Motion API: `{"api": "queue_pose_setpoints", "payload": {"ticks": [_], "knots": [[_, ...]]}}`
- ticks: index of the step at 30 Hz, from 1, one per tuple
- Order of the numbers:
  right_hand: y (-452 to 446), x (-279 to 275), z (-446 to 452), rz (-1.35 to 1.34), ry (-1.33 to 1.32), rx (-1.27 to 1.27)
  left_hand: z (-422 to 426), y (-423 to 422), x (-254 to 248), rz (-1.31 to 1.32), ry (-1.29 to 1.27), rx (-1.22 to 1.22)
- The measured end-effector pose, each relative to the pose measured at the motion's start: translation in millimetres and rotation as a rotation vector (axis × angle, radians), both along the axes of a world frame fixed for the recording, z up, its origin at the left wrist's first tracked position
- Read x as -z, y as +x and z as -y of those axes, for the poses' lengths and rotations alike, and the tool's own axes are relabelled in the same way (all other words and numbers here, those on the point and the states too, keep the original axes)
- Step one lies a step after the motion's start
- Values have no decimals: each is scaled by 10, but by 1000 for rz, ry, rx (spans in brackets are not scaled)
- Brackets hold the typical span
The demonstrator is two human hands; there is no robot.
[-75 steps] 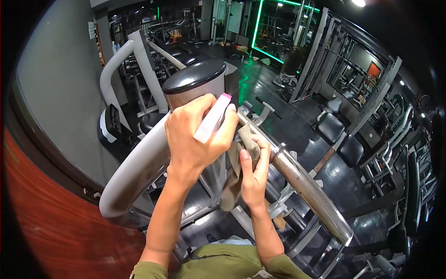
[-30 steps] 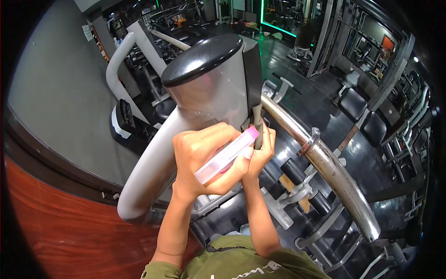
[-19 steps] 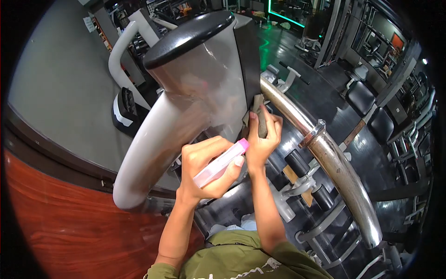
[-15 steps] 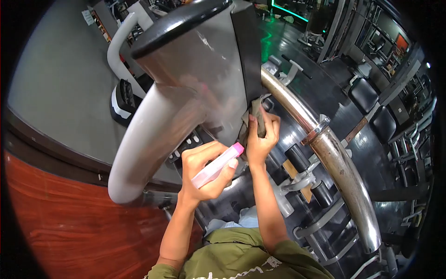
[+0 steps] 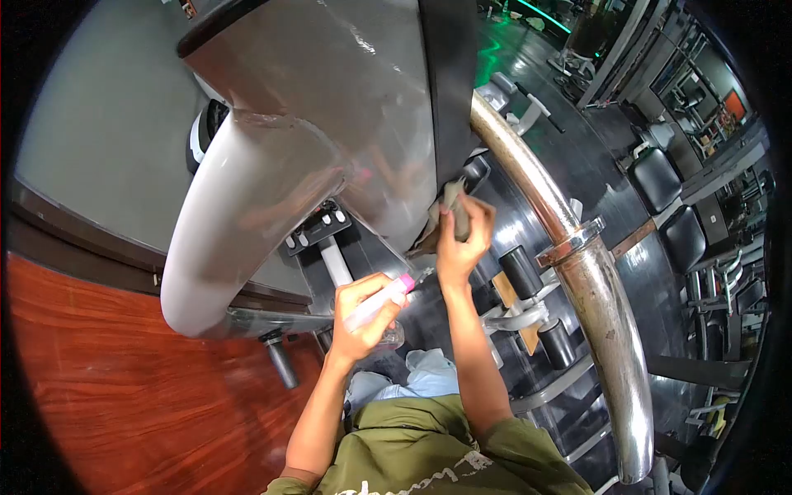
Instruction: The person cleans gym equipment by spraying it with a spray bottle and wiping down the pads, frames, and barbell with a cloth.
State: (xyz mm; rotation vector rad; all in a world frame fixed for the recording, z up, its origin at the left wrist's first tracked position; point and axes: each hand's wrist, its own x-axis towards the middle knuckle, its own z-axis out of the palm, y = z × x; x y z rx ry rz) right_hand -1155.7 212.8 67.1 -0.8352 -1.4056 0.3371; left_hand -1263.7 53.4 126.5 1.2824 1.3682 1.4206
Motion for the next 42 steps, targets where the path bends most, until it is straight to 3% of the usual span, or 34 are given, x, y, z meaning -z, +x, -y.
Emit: {"api": "queue_pose_setpoints", "payload": {"ticks": [4,6,9,13,14,15,17,18,19,21,22,26,32,35,39,42], "knots": [[-13,670,88,-56,-129,-33,-8,42,91,63,-9,-22],[8,892,125,-177,-421,-40,-4,57,111,75,-11,-37],[126,1017,71,-290,-579,-84,3,56,144,107,3,-58],[157,361,-141,-236,-479,22,38,66,242,153,6,-88],[138,8,-82,-320,-529,-93,35,74,243,154,12,-86],[78,73,-143,-318,-525,-93,42,87,245,168,3,-97],[-49,390,-294,-190,-418,158,52,109,250,184,-6,-107],[-99,513,-308,-261,-255,128,50,116,258,196,-5,-110],[-97,549,-281,-259,-251,126,50,121,268,207,-2,-114],[-51,640,-143,-333,-442,-45,61,122,293,204,-1,-118],[-68,667,-53,-271,-392,-3,67,120,305,198,-3,-119],[5,976,254,-199,-597,-143,95,115,344,190,0,-131],[106,404,-64,-217,-469,-89,192,79,387,143,-4,-169],[92,404,-179,-275,-554,-145,286,114,451,177,-40,-204],[47,741,-60,-188,-313,-85,426,148,527,148,-88,-230],[124,1182,157,-149,-638,-214,529,189,524,175,-95,-253]]}}
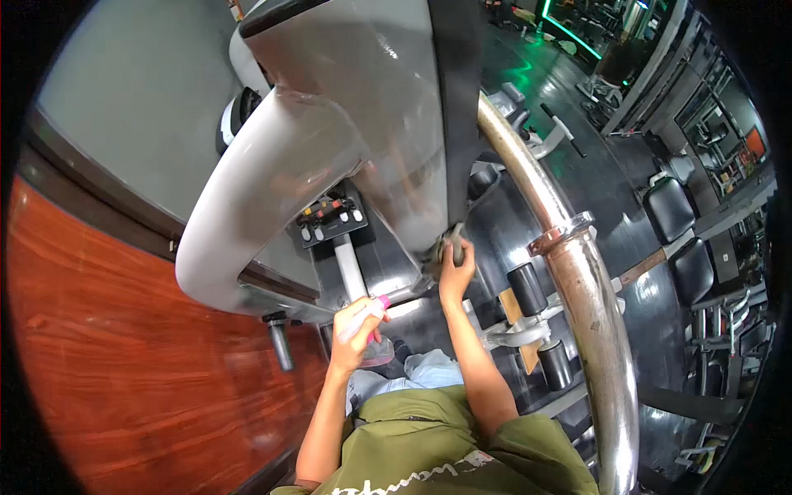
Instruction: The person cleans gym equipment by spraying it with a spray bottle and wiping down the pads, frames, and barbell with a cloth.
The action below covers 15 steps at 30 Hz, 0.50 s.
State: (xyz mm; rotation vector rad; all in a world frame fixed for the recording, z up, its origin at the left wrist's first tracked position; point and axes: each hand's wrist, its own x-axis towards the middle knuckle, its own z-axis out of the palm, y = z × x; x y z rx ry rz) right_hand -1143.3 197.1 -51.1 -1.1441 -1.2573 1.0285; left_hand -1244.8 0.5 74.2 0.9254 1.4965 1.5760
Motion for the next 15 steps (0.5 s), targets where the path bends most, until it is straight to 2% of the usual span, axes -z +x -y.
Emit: {"api": "queue_pose_setpoints", "payload": {"ticks": [5,12,14,15], "knots": [[47,261,414,72,-112,-109,264,24,-27,-31,-8,-76],[129,-423,773,-39,-24,-320,807,53,24,-37,24,-153],[196,-601,983,-359,-177,-497,957,55,-57,-48,49,-145],[249,-650,1063,-330,-141,-522,1028,63,-155,-84,53,-156]]}}
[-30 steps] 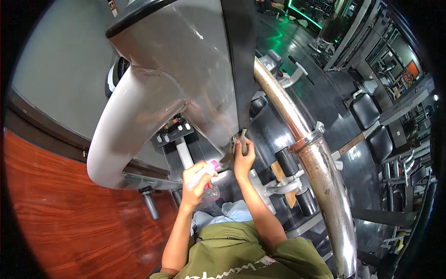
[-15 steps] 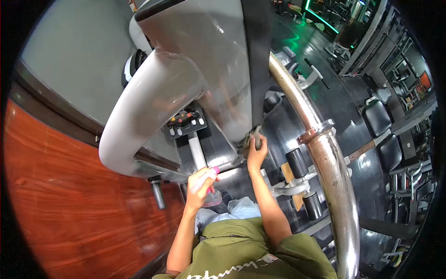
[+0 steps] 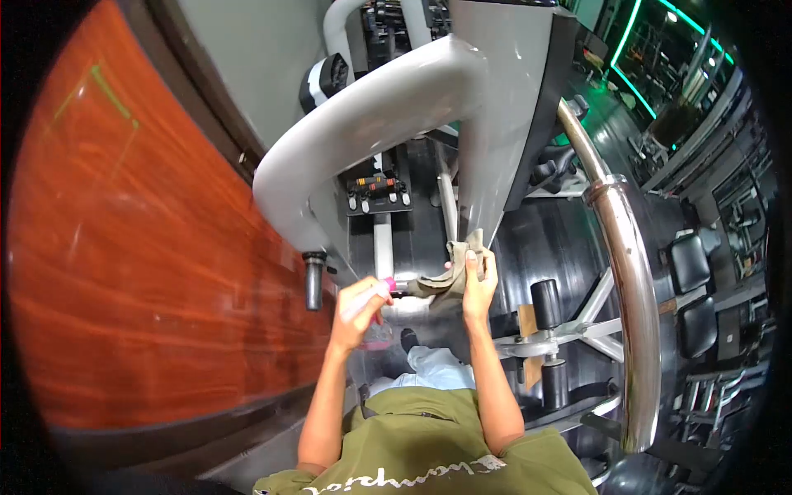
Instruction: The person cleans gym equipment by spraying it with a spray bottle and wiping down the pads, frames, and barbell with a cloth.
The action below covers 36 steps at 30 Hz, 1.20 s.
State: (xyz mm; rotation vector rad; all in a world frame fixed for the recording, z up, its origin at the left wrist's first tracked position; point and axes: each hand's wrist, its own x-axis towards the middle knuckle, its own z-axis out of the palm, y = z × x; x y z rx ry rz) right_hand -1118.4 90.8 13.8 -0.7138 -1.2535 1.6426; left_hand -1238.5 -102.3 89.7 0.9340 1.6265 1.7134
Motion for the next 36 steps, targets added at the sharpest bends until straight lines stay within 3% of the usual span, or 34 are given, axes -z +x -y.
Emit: {"api": "queue_pose_setpoints", "payload": {"ticks": [8,9,13,18,22,24,28,30,34,36], "knots": [[628,-859,652,282,178,-150,260,185,-354,-64,126,71],[707,-1097,767,257,92,-223,246,275,-465,-63,123,69],[1029,-1494,906,469,627,-85,182,580,-775,-24,205,78],[1386,-2451,1004,460,800,-185,206,879,-1161,-9,228,132],[1572,-3083,835,618,1041,-267,272,1080,-1482,-39,236,129],[1616,-3438,750,760,1023,-375,296,1122,-1591,-61,233,106],[1530,-3741,321,907,885,-594,296,1180,-1736,-72,304,103],[1455,-3823,95,939,950,-646,295,1213,-1792,-94,304,95],[1271,-3916,-228,855,1083,-624,294,1272,-1906,-135,259,96],[1147,-3824,-493,664,1251,-656,274,1342,-1981,-136,233,54]]}}
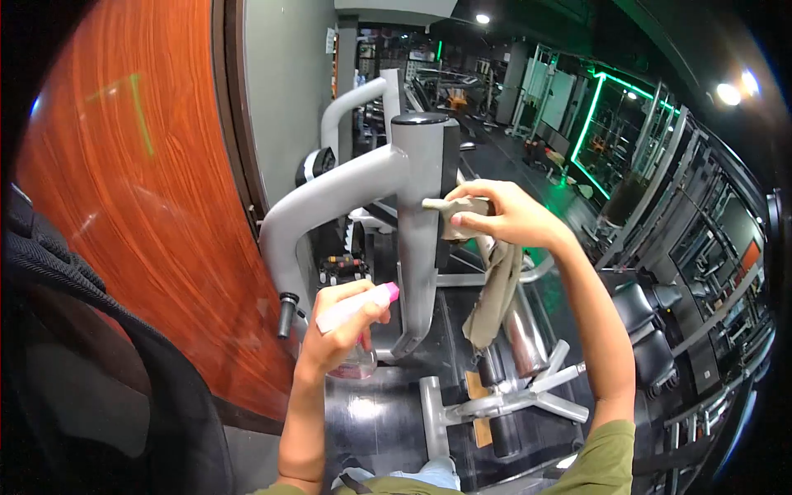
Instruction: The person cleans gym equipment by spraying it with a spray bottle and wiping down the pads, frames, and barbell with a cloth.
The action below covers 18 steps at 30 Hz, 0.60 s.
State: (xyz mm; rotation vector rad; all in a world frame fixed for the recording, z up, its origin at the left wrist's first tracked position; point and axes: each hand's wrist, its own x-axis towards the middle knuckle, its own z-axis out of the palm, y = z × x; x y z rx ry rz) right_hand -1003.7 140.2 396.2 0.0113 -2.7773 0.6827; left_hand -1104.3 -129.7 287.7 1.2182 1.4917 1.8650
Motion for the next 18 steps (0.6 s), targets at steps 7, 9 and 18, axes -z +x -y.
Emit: {"api": "queue_pose_setpoints", "payload": {"ticks": [7,9,18], "knots": [[-426,546,-421,-105,-18,-361,-221,199,-30,-111,16,-149],[-525,744,-528,-118,-59,-426,-318,303,-27,-126,29,-224],[-578,990,-597,-214,-362,-380,-732,942,-55,-67,-152,-435]]}}
